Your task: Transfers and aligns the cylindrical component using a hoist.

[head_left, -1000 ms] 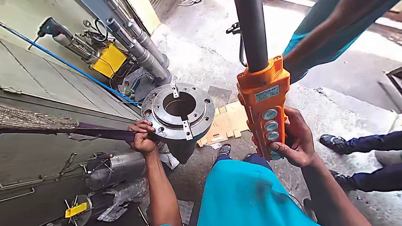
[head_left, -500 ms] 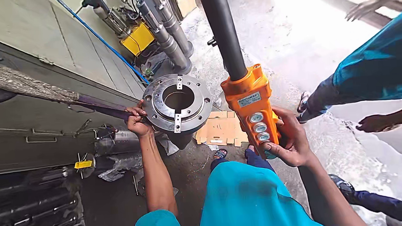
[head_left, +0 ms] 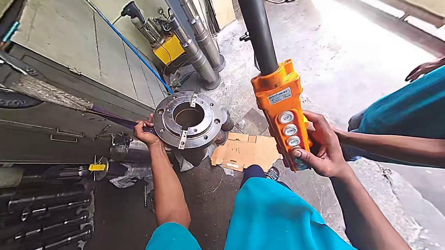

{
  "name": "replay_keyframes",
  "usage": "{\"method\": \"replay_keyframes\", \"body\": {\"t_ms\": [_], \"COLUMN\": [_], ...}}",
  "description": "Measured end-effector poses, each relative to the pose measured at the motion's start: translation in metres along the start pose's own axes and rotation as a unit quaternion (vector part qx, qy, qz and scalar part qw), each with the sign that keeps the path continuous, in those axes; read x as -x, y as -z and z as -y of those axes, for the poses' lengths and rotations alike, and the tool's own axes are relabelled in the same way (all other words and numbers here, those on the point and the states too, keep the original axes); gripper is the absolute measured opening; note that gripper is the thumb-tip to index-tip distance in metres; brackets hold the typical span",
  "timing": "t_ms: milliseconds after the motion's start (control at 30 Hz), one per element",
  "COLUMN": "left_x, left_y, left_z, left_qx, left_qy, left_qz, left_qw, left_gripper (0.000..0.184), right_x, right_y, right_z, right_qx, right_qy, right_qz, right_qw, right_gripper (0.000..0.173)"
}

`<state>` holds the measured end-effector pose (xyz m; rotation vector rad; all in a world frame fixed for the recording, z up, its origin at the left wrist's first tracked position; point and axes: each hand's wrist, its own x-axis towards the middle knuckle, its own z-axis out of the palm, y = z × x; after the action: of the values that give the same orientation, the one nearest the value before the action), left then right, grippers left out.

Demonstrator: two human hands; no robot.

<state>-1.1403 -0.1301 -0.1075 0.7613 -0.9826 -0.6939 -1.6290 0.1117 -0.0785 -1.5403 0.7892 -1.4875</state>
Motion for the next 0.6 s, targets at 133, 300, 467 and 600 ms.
{"method": "replay_keyframes", "body": {"t_ms": [133, 300, 467, 600], "left_x": [0.008, 0.018, 0.025, 0.037], "left_y": [-0.022, -0.054, -0.086, -0.116], "left_z": [0.006, 0.01, 0.022, 0.025], "left_qx": [-0.015, -0.021, 0.039, 0.055], "left_qy": [0.0, 0.004, 0.006, 0.021], "left_qz": [-0.021, -0.064, -0.066, -0.089], "left_qw": [1.0, 0.998, 0.997, 0.994], "left_gripper": [0.03, 0.026, 0.029, 0.03], "right_x": [-0.015, -0.039, -0.058, -0.07], "right_y": [0.019, 0.029, 0.034, 0.038], "right_z": [-0.006, -0.016, -0.028, -0.044], "right_qx": [-0.013, -0.011, 0.006, 0.002], "right_qy": [-0.022, -0.041, -0.04, -0.04], "right_qz": [-0.005, -0.011, -0.017, 0.0], "right_qw": [1.0, 0.999, 0.999, 0.999], "right_gripper": [0.073, 0.076, 0.078, 0.078]}}
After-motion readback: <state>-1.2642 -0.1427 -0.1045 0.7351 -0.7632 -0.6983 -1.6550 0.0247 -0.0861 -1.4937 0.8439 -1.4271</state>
